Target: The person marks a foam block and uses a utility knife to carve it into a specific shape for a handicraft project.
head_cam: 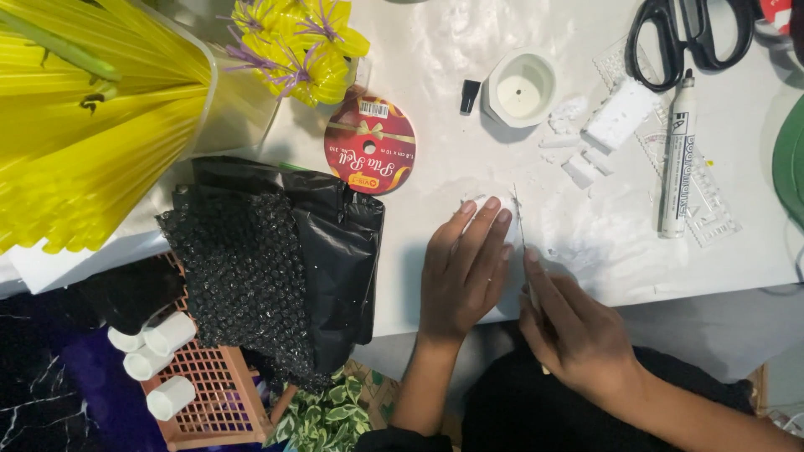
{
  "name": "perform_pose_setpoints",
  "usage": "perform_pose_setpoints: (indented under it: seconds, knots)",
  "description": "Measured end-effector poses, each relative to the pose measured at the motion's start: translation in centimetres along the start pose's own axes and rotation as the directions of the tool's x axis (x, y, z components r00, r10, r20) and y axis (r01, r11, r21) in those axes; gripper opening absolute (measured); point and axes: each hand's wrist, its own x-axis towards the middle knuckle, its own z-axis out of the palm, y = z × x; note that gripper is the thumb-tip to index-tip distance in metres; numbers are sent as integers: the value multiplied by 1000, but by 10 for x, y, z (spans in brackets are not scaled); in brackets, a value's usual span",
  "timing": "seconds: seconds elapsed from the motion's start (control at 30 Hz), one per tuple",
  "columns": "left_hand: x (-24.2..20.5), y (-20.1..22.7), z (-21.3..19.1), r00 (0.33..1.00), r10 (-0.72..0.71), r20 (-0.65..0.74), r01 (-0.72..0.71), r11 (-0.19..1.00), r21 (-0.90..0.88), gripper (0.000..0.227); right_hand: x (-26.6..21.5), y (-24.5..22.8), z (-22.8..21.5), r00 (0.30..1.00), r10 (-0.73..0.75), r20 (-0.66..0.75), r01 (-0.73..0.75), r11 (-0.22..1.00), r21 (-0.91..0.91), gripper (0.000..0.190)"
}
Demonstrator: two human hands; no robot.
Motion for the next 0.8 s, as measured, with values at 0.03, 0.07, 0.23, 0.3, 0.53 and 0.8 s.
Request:
perform_pose_setpoints:
  seconds: [0.03, 0.07, 0.23, 0.3, 0.53, 0.8]
  knots:
    - [-1, 0, 0, 1000, 0, 1, 0, 1000, -1, 31, 0, 1, 1, 1000, 1, 0, -1, 1000, 0, 52]
    - [-1, 0, 1, 1000, -4, 8, 4, 1000, -4, 30, 1, 1, 1, 1000, -21, -15, 21, 1000, 13, 50]
    - [0, -1, 2, 1000, 3, -8, -3, 1000, -13, 30, 0, 4, 3, 998, -59, -20, 60, 998, 10, 50]
    - [-2, -1, 3, 1000, 3, -2, -3, 1000, -16, 30, -4, 8, 6, 999, -43, -9, 43, 998, 55, 51]
    - [1, -1, 1, 1000, 3, -12, -3, 999, -37, 30, -2, 11, 8, 996, -85, -14, 85, 996, -3, 53]
    - [1, -1, 2, 999, 7, -34, -8, 998, -55, 30, -2, 15, 0, 998, -38, 57, 35, 998, 42, 56]
